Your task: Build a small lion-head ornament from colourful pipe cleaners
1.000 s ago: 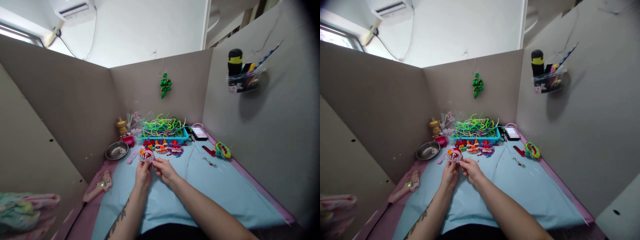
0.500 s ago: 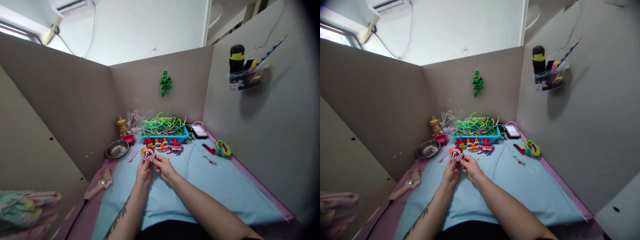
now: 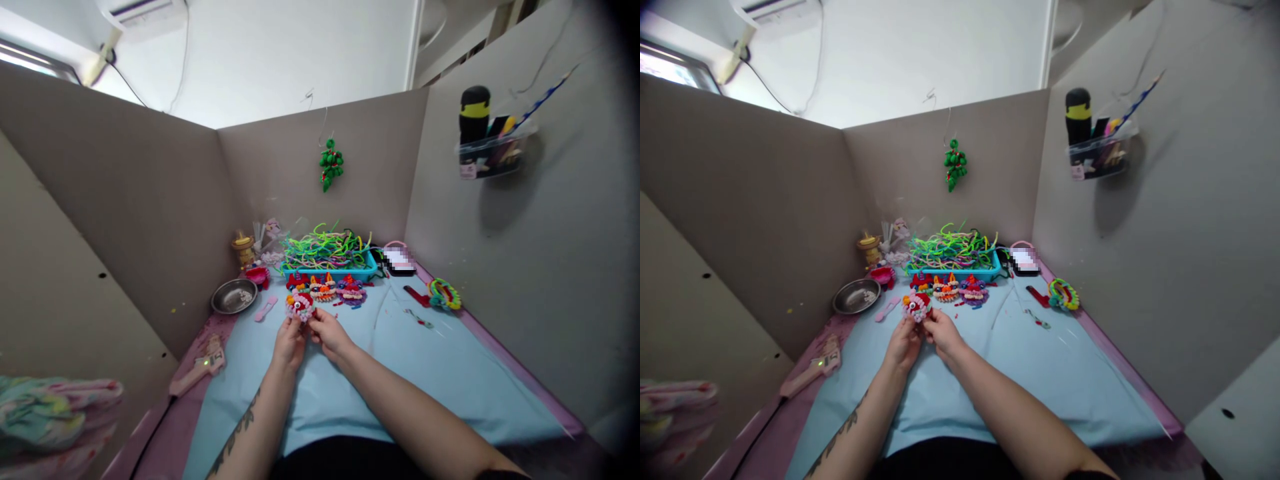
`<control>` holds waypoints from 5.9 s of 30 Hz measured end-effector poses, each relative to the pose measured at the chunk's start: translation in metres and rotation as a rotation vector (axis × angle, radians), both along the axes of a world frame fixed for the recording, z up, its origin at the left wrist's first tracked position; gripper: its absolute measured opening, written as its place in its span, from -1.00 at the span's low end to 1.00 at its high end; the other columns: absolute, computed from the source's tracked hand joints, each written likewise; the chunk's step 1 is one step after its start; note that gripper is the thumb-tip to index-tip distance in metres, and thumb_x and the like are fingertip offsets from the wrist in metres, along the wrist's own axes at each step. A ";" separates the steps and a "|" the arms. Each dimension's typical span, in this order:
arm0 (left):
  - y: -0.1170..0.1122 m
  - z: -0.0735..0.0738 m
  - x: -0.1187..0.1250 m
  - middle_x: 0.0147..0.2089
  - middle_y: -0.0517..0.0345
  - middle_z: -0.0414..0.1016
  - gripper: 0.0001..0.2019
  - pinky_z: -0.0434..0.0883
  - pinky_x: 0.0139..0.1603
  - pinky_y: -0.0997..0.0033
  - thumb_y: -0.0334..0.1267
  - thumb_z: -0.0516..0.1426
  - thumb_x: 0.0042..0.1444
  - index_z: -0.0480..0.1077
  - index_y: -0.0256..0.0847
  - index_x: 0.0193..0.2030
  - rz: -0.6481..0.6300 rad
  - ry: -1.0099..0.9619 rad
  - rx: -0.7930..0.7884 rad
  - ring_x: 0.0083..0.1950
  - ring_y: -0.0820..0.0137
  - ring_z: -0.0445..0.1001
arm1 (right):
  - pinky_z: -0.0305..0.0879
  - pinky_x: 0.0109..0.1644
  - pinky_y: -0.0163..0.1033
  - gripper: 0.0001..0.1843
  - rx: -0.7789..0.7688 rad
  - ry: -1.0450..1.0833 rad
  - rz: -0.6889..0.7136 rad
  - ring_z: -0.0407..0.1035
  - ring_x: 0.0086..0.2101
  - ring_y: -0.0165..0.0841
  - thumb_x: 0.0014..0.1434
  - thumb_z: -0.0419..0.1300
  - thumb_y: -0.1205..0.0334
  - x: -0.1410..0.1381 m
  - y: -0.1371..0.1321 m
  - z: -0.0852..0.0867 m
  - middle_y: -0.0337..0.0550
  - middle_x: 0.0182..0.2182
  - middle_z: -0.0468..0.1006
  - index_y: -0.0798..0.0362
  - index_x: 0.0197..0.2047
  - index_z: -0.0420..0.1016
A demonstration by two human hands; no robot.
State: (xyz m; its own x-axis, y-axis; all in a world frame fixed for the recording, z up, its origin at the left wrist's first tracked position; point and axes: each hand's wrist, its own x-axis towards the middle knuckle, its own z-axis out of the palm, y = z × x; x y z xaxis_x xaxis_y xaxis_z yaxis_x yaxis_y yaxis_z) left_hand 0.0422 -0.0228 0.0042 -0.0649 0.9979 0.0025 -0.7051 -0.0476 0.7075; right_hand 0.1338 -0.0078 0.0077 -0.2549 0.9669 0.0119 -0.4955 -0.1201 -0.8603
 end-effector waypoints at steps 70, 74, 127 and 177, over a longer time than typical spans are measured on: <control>0.005 -0.001 0.001 -0.43 0.24 0.48 -0.69 0.29 -0.37 0.57 -0.21 0.36 -0.28 0.41 -0.26 -0.38 0.237 0.104 0.001 -0.43 0.54 0.40 | -0.12 -0.63 -0.41 -0.68 -0.201 0.143 -0.194 0.09 -0.63 -0.52 -0.36 0.36 0.21 -0.007 -0.003 -0.006 -0.23 -0.62 0.43 0.12 -0.42 0.58; 0.006 -0.002 0.001 -0.48 0.29 0.46 -0.66 0.24 -0.47 0.61 -0.19 0.38 -0.34 0.40 -0.26 -0.41 0.202 0.055 -0.036 -0.50 0.60 0.35 | -0.08 -0.62 -0.40 -0.69 -0.248 0.181 -0.207 0.15 -0.61 -0.50 -0.38 0.36 0.25 -0.008 -0.003 -0.007 -0.17 -0.54 0.50 0.10 -0.42 0.57; 0.001 -0.003 0.003 -0.51 0.22 0.44 -0.64 0.34 -0.47 0.55 -0.21 0.35 -0.26 0.33 -0.30 -0.37 0.095 0.148 0.008 -0.53 0.52 0.40 | -0.20 -0.74 -0.52 -0.88 -0.465 0.398 0.325 0.10 -0.71 -0.60 -0.03 0.20 0.41 0.008 0.007 -0.001 -0.33 -0.70 0.29 0.15 -0.50 0.29; 0.003 -0.005 0.006 -0.29 0.06 0.54 -0.67 0.35 -0.11 0.37 -0.25 0.34 -0.23 0.45 -0.29 -0.29 0.091 0.121 0.034 -0.26 0.37 0.49 | -0.10 -0.69 -0.47 -0.72 -0.242 0.395 -0.047 0.20 -0.66 -0.55 -0.31 0.26 0.47 -0.003 0.000 0.002 -0.29 -0.57 0.48 0.09 -0.41 0.42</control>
